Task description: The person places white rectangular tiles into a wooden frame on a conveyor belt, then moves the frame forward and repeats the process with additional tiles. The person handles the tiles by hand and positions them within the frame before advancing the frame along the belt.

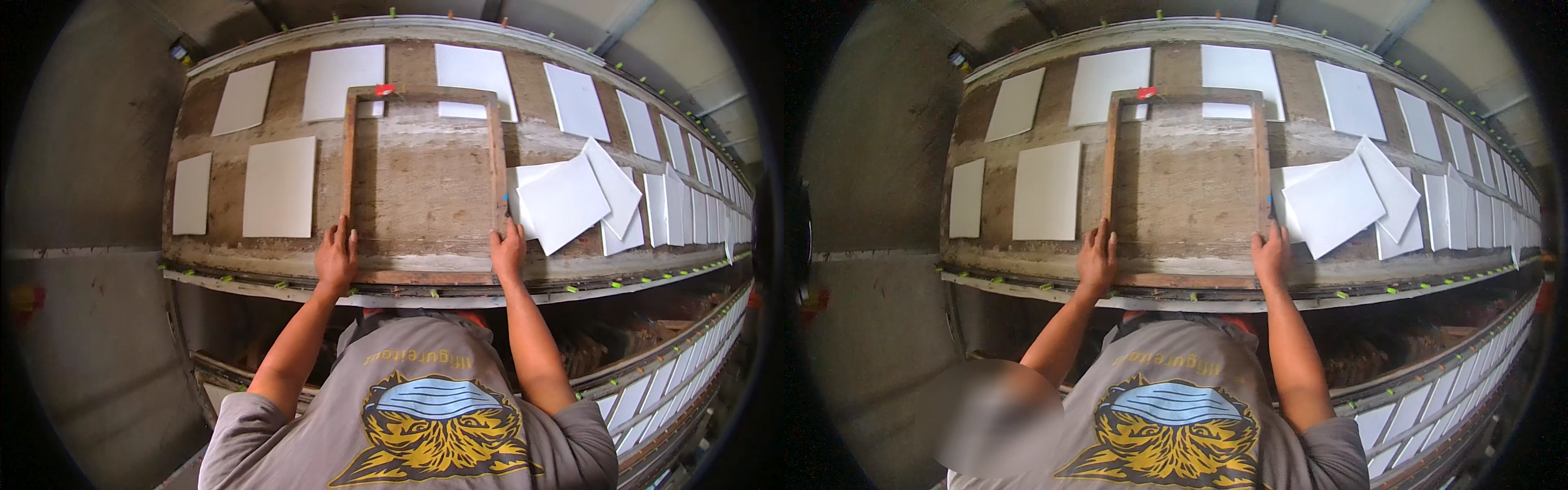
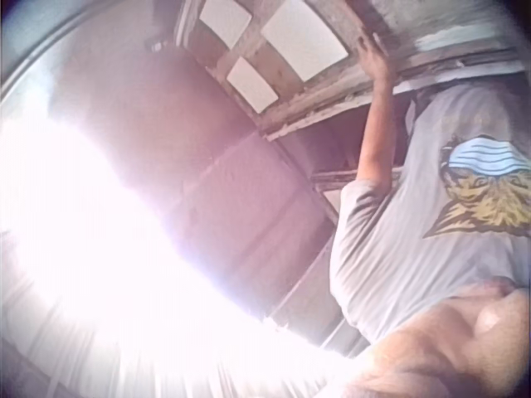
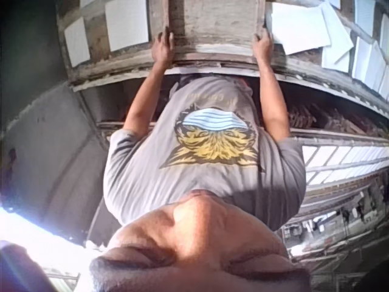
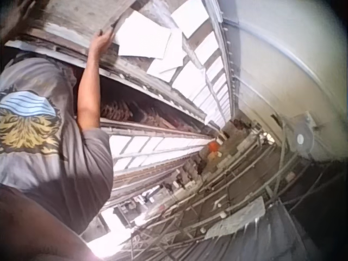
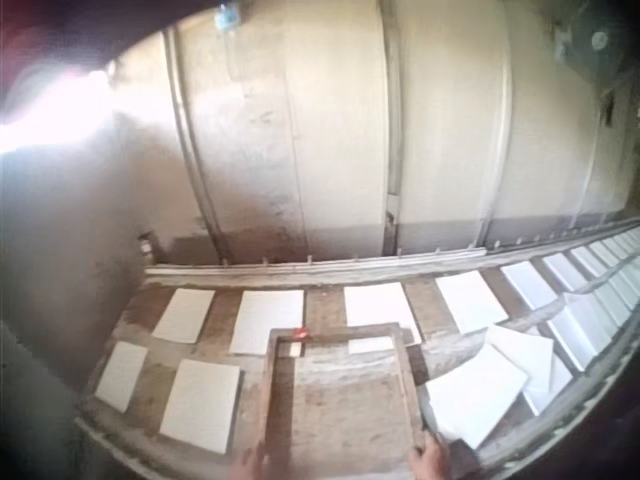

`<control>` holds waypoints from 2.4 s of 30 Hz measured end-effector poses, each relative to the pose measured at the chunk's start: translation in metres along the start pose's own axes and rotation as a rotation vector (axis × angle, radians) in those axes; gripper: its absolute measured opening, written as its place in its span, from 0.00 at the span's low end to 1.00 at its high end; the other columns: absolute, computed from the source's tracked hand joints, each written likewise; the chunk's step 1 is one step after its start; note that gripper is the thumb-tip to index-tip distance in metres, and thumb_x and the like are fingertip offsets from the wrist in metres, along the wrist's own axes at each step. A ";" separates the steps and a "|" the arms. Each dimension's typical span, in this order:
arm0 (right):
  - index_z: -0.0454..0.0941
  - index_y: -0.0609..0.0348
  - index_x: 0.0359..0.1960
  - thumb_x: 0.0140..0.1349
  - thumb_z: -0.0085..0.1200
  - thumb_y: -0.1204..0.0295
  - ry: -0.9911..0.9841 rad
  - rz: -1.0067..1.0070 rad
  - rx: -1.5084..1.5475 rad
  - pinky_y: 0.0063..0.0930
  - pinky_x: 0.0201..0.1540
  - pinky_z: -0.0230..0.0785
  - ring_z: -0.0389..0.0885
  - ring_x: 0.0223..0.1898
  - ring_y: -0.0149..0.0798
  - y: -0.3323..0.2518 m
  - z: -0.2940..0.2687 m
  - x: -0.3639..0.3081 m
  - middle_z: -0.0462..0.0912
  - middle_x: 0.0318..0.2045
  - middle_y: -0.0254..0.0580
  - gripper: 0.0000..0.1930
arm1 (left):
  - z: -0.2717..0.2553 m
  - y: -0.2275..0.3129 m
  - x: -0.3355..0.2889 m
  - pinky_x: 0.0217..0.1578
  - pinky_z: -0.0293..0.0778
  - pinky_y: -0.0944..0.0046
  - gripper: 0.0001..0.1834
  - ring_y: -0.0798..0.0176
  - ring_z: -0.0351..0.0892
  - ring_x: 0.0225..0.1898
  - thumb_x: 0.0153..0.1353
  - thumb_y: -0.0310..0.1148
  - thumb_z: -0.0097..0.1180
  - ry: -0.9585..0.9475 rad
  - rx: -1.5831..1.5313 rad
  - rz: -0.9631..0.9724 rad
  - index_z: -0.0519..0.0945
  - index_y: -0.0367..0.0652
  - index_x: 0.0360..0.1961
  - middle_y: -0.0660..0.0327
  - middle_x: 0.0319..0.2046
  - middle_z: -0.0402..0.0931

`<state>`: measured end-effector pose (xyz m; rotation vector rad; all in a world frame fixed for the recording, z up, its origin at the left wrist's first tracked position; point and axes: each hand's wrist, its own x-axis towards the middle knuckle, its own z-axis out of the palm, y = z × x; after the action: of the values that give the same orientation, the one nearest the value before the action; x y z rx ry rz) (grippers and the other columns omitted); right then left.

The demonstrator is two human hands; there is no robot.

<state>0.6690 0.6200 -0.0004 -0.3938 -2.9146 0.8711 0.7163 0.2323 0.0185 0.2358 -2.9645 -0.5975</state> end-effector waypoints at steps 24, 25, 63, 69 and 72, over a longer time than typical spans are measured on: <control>0.70 0.55 0.69 0.74 0.53 0.55 0.522 0.829 1.257 0.50 0.58 0.74 0.79 0.60 0.47 0.152 -0.096 0.090 0.78 0.63 0.43 0.27 | -0.009 0.008 -0.001 0.48 0.77 0.48 0.27 0.40 0.79 0.50 0.74 0.41 0.52 -0.050 -0.064 -0.044 0.71 0.46 0.70 0.47 0.54 0.75; 0.70 0.54 0.68 0.74 0.52 0.58 0.463 0.784 1.316 0.50 0.59 0.74 0.79 0.60 0.47 0.152 -0.085 0.089 0.77 0.63 0.44 0.26 | -0.009 0.008 -0.001 0.48 0.78 0.48 0.27 0.40 0.80 0.50 0.74 0.41 0.52 -0.039 -0.057 -0.038 0.71 0.46 0.70 0.47 0.54 0.75; 0.44 0.56 0.80 0.61 0.47 0.87 1.141 0.160 0.483 0.30 0.42 0.72 0.76 0.38 0.37 -0.054 -0.215 0.043 0.75 0.42 0.46 0.45 | -0.008 -0.004 0.008 0.55 0.73 0.45 0.33 0.39 0.74 0.56 0.67 0.46 0.61 0.020 -0.102 0.075 0.71 0.39 0.67 0.43 0.56 0.73; 0.53 0.56 0.79 0.63 0.48 0.83 0.987 0.073 0.737 0.32 0.47 0.71 0.76 0.46 0.37 -0.090 -0.168 0.030 0.76 0.48 0.45 0.40 | -0.033 0.013 0.019 0.57 0.70 0.45 0.30 0.40 0.72 0.57 0.66 0.47 0.63 0.004 -0.184 0.144 0.76 0.38 0.62 0.45 0.55 0.74; 0.59 0.55 0.74 0.64 0.48 0.80 0.862 0.174 1.189 0.38 0.57 0.71 0.76 0.56 0.41 -0.127 -0.131 0.025 0.74 0.57 0.48 0.34 | -0.043 0.043 0.032 0.57 0.72 0.50 0.28 0.43 0.77 0.54 0.64 0.45 0.67 -0.180 -0.639 0.142 0.81 0.36 0.57 0.45 0.53 0.78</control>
<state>0.6351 0.5940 0.1790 -0.6477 -1.2954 1.6753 0.6853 0.2499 0.0769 -0.0905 -2.7239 -1.5505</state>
